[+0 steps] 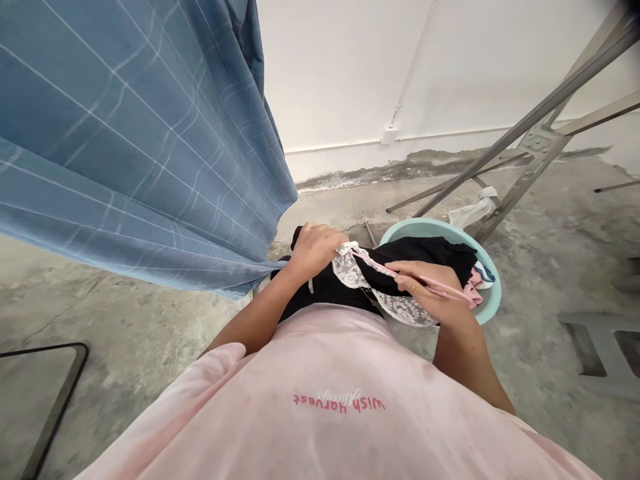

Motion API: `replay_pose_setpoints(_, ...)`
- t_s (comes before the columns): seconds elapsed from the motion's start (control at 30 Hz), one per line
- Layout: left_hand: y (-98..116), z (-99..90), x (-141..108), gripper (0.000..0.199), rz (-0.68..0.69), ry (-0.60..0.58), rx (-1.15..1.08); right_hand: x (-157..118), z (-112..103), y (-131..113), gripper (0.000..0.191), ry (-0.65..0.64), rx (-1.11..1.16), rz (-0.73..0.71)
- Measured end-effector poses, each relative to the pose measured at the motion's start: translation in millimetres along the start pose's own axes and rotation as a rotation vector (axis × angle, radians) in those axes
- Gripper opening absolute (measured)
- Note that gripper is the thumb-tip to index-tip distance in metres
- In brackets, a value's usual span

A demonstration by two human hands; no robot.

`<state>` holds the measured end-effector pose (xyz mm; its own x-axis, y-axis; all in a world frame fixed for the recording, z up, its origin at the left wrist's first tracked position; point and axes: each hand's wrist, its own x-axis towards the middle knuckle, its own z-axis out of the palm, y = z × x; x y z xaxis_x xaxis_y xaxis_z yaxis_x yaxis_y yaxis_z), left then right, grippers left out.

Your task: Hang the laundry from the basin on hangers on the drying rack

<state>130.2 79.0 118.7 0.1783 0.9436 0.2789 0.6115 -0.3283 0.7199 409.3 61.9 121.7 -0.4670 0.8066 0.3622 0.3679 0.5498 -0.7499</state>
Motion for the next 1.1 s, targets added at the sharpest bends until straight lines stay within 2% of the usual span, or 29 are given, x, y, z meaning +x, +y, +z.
replay_pose_setpoints(0.1,-3,-8.7,-3,0.027,0.043,0.004,0.379,3,-5,13,0.03,0.19,-0.055,-0.048)
replay_pose_setpoints(0.2,-10,-20.9,-6,0.029,-0.005,0.155,0.521,1,-13,36,0.046,0.266,-0.201,0.016)
replay_pose_setpoints(0.3,-15,-26.2,-9,0.028,-0.037,0.261,0.55,-2,-16,59,0.035,0.322,-0.278,0.124)
replay_pose_setpoints(0.37,-16,-25.7,-9,0.028,-0.035,0.281,0.558,-4,-15,66,0.023,0.399,-0.276,0.127)
replay_pose_setpoints(0.47,-14,-23.5,-9,0.029,-0.039,0.271,0.57,-4,-11,64,0.014,0.515,-0.272,0.057)
replay_pose_setpoints(0.57,-14,-23.0,-9,0.03,-0.046,0.265,0.586,-1,-11,55,0.014,0.622,-0.247,-0.026)
replay_pose_setpoints(0.7,-16,-21.5,-9,0.031,-0.009,0.275,0.632,1,-16,47,0.021,0.895,-0.249,-0.102)
replay_pose_setpoints(0.77,-16,-19.8,-9,0.033,0.021,0.281,0.644,-1,-21,41,0.019,0.981,-0.249,-0.139)
replay_pose_setpoints(0.8,-16,-19.1,-9,0.033,0.029,0.293,0.64,-3,-23,37,0.015,0.956,-0.236,-0.181)
replay_pose_setpoints(0.83,-17,-18.8,-9,0.033,0.031,0.309,0.629,-5,-25,33,0.01,0.861,-0.209,-0.246)
replay_pose_setpoints(0.93,-17,-20.1,-9,0.031,0.011,0.395,0.574,-11,-30,21,0.005,0.449,-0.111,-0.463)
replay_pose_setpoints(0.97,-17,-21.0,-10,0.03,0.011,0.433,0.554,-12,-31,19,0.007,0.407,-0.109,-0.489)
replay_pose_setpoints(1.0,-17,-22.0,-11,0.03,0.02,0.475,0.536,-12,-32,17,0.008,0.445,-0.137,-0.479)
replay_pose_setpoints(1.03,-17,-22.9,-11,0.029,0.036,0.516,0.519,-12,-33,17,0.011,0.537,-0.194,-0.438)
replay_pose_setpoints(1.07,-17,-23.7,-12,0.028,0.057,0.551,0.503,-12,-34,17,0.015,0.626,-0.267,-0.378)
replay_pose_setpoints(1.1,-16,-24.5,-12,0.028,0.081,0.578,0.489,-11,-35,18,0.021,0.664,-0.344,-0.313)
